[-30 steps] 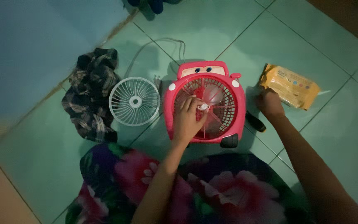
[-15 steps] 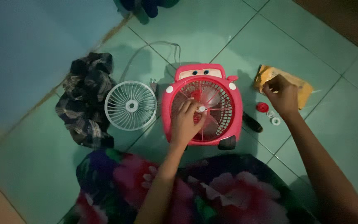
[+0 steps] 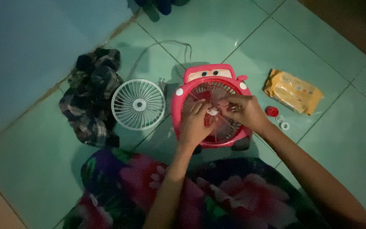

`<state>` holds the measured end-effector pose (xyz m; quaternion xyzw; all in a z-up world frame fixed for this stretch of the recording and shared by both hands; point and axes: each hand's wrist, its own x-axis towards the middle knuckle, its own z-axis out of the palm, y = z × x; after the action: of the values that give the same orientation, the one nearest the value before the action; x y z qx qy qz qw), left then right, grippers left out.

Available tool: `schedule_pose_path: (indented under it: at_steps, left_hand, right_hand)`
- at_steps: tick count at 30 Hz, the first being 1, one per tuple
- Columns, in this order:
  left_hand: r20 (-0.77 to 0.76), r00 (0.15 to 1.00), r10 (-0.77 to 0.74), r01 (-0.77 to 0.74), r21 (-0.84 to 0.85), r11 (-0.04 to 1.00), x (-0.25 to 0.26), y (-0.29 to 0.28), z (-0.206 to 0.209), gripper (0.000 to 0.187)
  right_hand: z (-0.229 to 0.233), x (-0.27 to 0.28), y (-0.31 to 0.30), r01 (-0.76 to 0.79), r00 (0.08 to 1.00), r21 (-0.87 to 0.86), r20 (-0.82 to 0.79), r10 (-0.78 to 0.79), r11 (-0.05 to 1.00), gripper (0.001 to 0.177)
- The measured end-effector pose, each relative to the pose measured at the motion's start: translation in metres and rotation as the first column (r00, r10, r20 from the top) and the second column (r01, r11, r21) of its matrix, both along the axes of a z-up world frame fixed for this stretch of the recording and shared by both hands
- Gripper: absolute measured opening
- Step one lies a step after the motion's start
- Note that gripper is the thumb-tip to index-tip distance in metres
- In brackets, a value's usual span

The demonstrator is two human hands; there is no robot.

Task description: The person assembles a pink car-shaped toy fan by attaching the fan blade to the motor hub, securing it with a screwdriver, and then fitting the front grille and center cap. The person uses a screwdriver to tighten the central screw and aligns the components by hand.

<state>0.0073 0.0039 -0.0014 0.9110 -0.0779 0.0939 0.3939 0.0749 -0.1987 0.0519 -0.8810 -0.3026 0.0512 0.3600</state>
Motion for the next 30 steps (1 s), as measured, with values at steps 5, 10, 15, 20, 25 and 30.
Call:
schedule_pose_path:
  at_steps: [5, 10, 15, 20, 25, 30]
  left_hand:
    - [0.049, 0.998, 0.027, -0.026, -0.022, 0.999, -0.003, 0.002, -0.006, 0.052]
    - [0.033, 0.999, 0.018, -0.016, -0.048, 0.999, -0.002, 0.003, -0.012, 0.060]
    - [0.011, 1.000, 0.013, -0.013, -0.074, 0.997, -0.003, 0.003, -0.016, 0.060]
    - [0.030, 1.000, -0.004, 0.006, -0.073, 0.997, -0.002, 0.004, -0.016, 0.062]
    - [0.015, 1.000, 0.004, -0.004, -0.003, 1.000, -0.003, 0.004, -0.008, 0.072]
    - [0.048, 0.999, 0.009, -0.010, 0.008, 1.000, -0.003, 0.004, -0.011, 0.078]
  right_hand:
    - [0.017, 0.000, 0.016, -0.236, 0.967, -0.013, 0.094, 0.236, 0.972, 0.029]
    - [0.020, -0.003, 0.029, -0.209, 0.916, -0.203, 0.302, 0.264, 0.957, 0.034]
    - [0.017, -0.002, 0.033, -0.151, 0.923, -0.246, 0.313, 0.226, 0.957, 0.032]
    - [0.010, -0.005, 0.040, -0.092, 0.882, -0.331, 0.410, 0.231, 0.939, 0.036]
    - [0.005, -0.008, 0.040, -0.054, 0.892, -0.514, 0.361, 0.273, 0.856, 0.042]
    - [0.008, -0.007, 0.041, -0.066, 0.872, -0.415, 0.417, 0.255, 0.907, 0.035]
